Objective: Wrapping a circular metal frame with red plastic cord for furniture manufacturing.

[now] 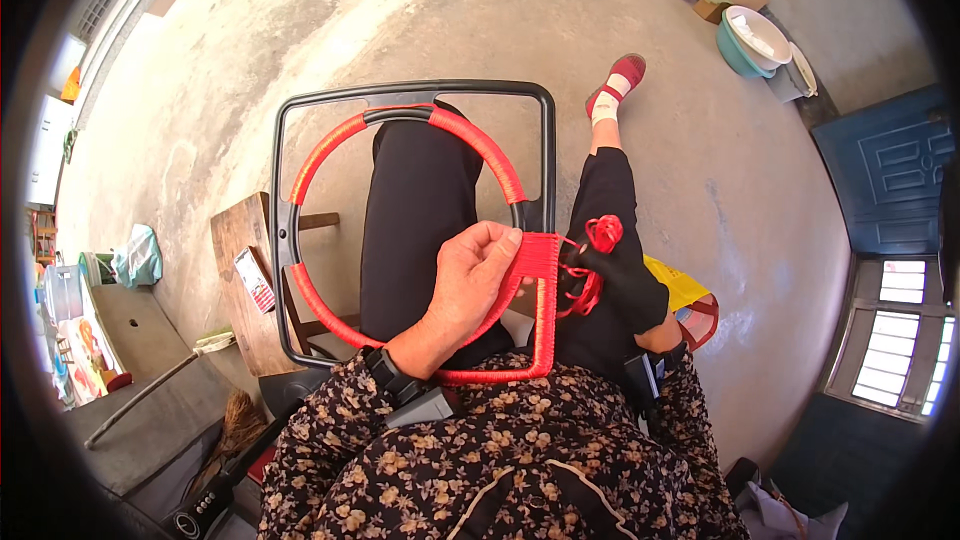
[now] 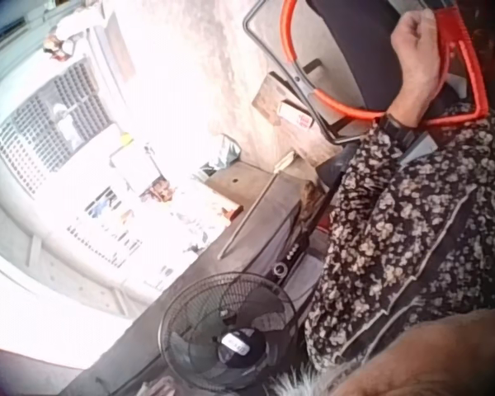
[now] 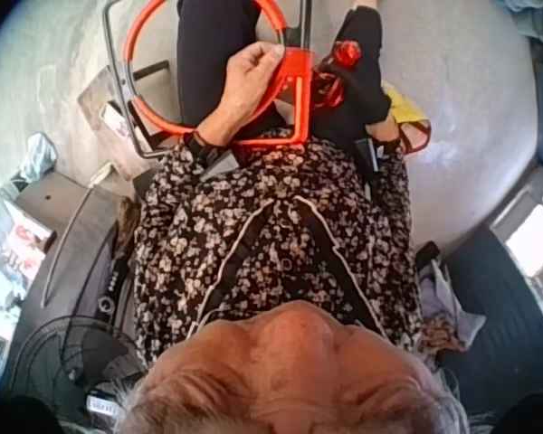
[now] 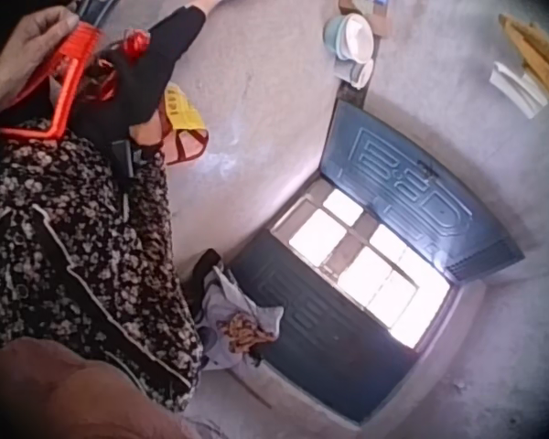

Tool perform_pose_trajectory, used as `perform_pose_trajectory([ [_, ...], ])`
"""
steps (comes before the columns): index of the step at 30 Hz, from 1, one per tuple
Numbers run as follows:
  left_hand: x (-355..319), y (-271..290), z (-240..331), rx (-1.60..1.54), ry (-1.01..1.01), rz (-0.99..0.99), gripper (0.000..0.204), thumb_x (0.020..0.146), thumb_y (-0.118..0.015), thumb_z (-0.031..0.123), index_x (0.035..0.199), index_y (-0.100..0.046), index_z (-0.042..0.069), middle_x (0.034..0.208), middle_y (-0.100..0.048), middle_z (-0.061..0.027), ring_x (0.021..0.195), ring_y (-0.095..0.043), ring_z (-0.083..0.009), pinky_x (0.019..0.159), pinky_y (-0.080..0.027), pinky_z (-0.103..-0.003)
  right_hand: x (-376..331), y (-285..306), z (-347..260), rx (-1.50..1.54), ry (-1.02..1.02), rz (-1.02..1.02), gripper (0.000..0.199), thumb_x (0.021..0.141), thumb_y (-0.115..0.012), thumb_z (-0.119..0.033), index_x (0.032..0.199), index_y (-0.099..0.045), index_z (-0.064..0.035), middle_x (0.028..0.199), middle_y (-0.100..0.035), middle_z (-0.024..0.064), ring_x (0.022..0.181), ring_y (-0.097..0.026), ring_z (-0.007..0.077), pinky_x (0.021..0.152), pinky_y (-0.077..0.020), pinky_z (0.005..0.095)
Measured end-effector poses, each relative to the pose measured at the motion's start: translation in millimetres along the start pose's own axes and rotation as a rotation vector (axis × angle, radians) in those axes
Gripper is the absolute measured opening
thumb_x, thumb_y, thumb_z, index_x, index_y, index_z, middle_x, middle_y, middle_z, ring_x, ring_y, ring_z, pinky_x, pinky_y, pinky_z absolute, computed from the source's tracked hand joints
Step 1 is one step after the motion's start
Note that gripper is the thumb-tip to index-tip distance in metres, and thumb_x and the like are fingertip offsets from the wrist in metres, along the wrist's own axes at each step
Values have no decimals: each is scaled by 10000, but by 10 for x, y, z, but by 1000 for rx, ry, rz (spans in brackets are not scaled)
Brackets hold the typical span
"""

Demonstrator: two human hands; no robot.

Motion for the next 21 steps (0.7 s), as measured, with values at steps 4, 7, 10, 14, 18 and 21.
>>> perform_pose_trajectory([
  [4,-12,-35,-18,-74,51,17,197,973,-509,198,933,-558,11,782,-636,-44,645,-609,-82,568,-520,-228,124,60,73,-95,-196,60,124,844,-647,-137,881,-647,-18,697,-618,25,603,-581,96,557,-474,243],
  [7,30,-3,-58,-55,-42,48,192,966,-525,191,936,-564,5,772,-626,-27,622,-577,-56,566,-508,-226,93,-94,-61,-154,-209,38,178,848,-660,-182,902,-650,-12,730,-636,30,634,-594,87,562,-470,235],
  [10,48,2,-29,-8,-115,97,191,959,-541,186,936,-570,-1,759,-615,-9,607,-554,-38,551,-496,-222,85,-162,-184,-221,-91,22,219,865,-652,-229,925,-656,-19,737,-646,29,637,-595,86,559,-465,247],
  [14,29,3,-23,21,-42,122,189,944,-566,189,931,-578,1,741,-605,3,593,-548,-37,521,-504,-220,111,82,99,-453,-107,-53,273,865,-650,-278,940,-650,-16,757,-657,34,635,-592,84,559,-460,267],
  [18,-31,-35,7,-21,49,108,184,930,-582,194,930,-581,10,746,-610,-7,588,-556,-46,519,-529,-231,45,173,140,-376,-183,-62,314,848,-658,-318,925,-651,-13,769,-662,45,648,-602,102,578,-460,284],
  [21,-32,-18,-3,-19,47,131,182,922,-589,201,924,-583,19,762,-620,-20,600,-574,-58,534,-549,-244,53,148,35,-487,-100,107,289,833,-663,-288,937,-654,-19,764,-661,51,666,-606,121,601,-464,278],
])
Point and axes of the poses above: each hand's wrist, its own x-axis towards the middle knuckle, its own y-axis out of the back of the hand, z = x × y, the point moved 4 cm from there along x, towards the middle knuckle
